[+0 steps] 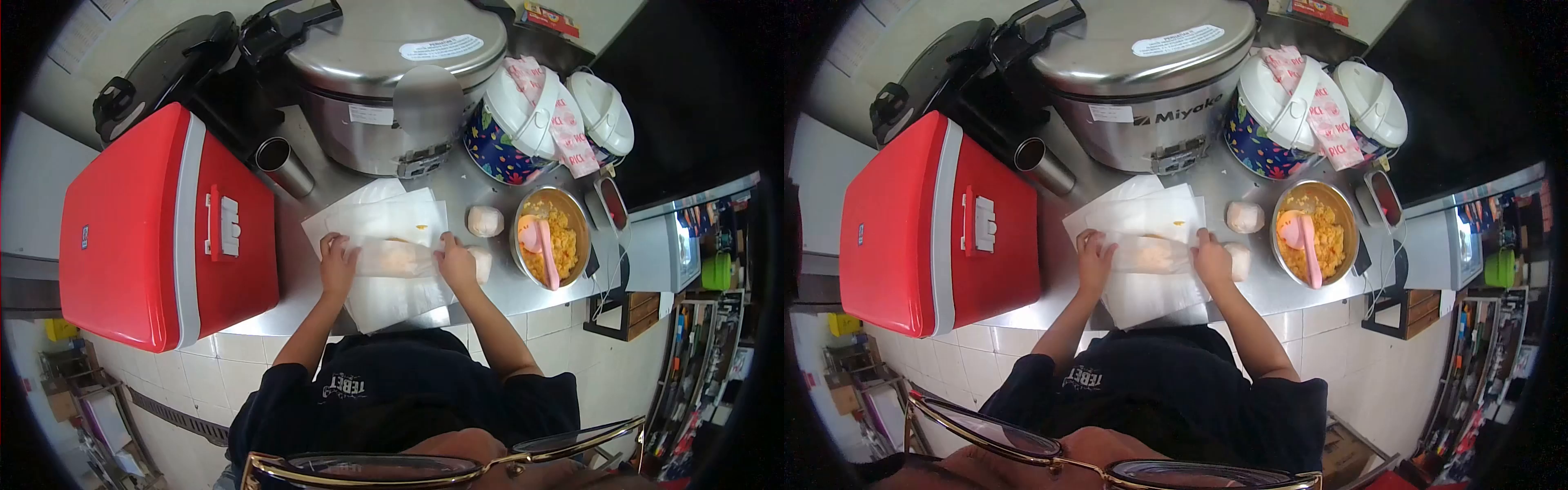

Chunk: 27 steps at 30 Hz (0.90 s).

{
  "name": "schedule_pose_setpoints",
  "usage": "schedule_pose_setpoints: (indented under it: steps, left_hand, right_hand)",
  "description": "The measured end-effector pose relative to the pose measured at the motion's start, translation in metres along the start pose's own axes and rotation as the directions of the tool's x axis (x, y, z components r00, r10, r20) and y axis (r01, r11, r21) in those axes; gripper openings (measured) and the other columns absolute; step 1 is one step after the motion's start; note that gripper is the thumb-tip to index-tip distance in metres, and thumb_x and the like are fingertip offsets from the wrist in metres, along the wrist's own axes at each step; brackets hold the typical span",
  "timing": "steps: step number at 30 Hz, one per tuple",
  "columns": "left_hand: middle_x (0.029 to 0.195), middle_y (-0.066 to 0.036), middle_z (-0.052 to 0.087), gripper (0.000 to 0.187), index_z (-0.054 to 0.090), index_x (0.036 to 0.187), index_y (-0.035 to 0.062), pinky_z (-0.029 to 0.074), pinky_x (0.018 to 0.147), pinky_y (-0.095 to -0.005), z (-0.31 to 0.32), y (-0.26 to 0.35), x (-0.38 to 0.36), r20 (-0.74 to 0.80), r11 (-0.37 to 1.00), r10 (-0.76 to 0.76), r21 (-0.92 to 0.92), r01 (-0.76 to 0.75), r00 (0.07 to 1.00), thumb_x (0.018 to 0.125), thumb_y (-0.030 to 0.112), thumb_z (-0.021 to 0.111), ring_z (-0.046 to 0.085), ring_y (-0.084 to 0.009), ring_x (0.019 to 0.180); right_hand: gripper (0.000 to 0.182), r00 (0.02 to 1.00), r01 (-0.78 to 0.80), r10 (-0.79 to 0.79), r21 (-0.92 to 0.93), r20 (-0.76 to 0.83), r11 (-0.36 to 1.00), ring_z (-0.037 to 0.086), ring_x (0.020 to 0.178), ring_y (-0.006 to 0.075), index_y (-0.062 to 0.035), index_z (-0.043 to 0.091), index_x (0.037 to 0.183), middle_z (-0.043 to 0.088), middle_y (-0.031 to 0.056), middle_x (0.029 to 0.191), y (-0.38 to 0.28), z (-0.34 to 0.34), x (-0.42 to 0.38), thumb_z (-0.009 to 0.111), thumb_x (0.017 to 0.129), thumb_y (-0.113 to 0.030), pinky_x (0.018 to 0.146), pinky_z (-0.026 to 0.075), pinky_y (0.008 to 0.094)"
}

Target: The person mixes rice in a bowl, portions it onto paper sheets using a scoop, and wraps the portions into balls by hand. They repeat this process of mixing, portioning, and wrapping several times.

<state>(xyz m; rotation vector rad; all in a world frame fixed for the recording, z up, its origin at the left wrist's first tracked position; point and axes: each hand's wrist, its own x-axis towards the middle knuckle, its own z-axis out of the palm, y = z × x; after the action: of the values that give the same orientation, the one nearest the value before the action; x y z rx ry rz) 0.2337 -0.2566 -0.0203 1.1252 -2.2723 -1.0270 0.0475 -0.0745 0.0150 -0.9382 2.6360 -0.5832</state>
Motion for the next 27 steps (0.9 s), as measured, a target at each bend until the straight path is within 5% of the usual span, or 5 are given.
schedule_pose_setpoints:
  steps: [3,5,12,16,27]
  left_hand:
    - [0.124,-0.011,0.051,0.036,0.055,0.118,0.0093,0.040,0.091,-0.0396,-0.001,0.018,-0.015,-0.036,0.818,0.503,0.344,-0.462,0.864,0.083,0.018,0.060,0.051,-0.0247,0.107]
    - [0.137,-0.009,0.041,0.044,0.049,0.126,0.0104,0.027,0.106,-0.0432,0.004,0.025,-0.028,0.453,0.637,0.655,0.100,-0.765,0.605,0.084,0.021,0.058,0.038,-0.0227,0.126]
    - [0.138,-0.007,0.042,0.047,0.046,0.129,0.0097,0.023,0.110,-0.0403,0.004,0.033,-0.031,0.491,0.632,0.605,0.183,-0.753,0.627,0.086,0.025,0.054,0.036,-0.0203,0.129]
    - [0.131,-0.005,0.048,0.040,0.052,0.122,0.0105,0.030,0.103,-0.0398,0.009,0.033,-0.012,0.430,0.604,0.656,0.193,-0.774,0.620,0.083,0.020,0.057,0.042,-0.0183,0.123]
    - [0.121,-0.008,0.048,0.057,0.050,0.118,0.0138,0.029,0.098,-0.0435,0.009,0.075,0.029,0.220,0.854,0.460,0.156,-0.497,0.860,0.066,0.021,0.072,0.041,-0.0271,0.120]
  right_hand:
    - [0.037,0.895,0.361,-0.371,-0.087,-0.247,0.928,0.058,0.094,0.0319,-0.0086,0.053,0.110,0.059,0.0140,0.105,0.003,-0.003,0.045,0.066,0.076,-0.016,0.079,0.046,0.0413]
    - [0.038,0.890,0.429,-0.434,-0.068,-0.141,0.901,0.055,0.099,0.0308,-0.0084,0.054,0.109,0.059,0.0140,0.105,-0.002,0.003,0.080,0.067,0.074,-0.018,0.083,0.044,0.0412]
    - [0.047,0.823,0.498,-0.437,-0.093,0.364,0.862,0.057,0.097,0.0298,-0.0089,0.059,0.101,0.061,0.0132,0.101,-0.004,0.009,0.145,0.076,0.061,-0.026,0.083,0.045,0.0405]
    - [0.033,0.835,0.332,-0.377,0.180,0.401,0.926,0.061,0.088,0.0304,-0.0078,0.062,0.086,0.064,0.0127,0.092,-0.011,0.007,0.160,0.075,0.059,-0.023,0.076,0.048,0.0384]
    - [0.026,0.828,0.525,-0.452,-0.175,0.332,0.833,0.063,0.082,0.0308,-0.0044,0.059,0.086,0.066,0.0125,0.085,-0.038,-0.027,0.113,0.070,0.064,-0.011,0.070,0.052,0.0374]
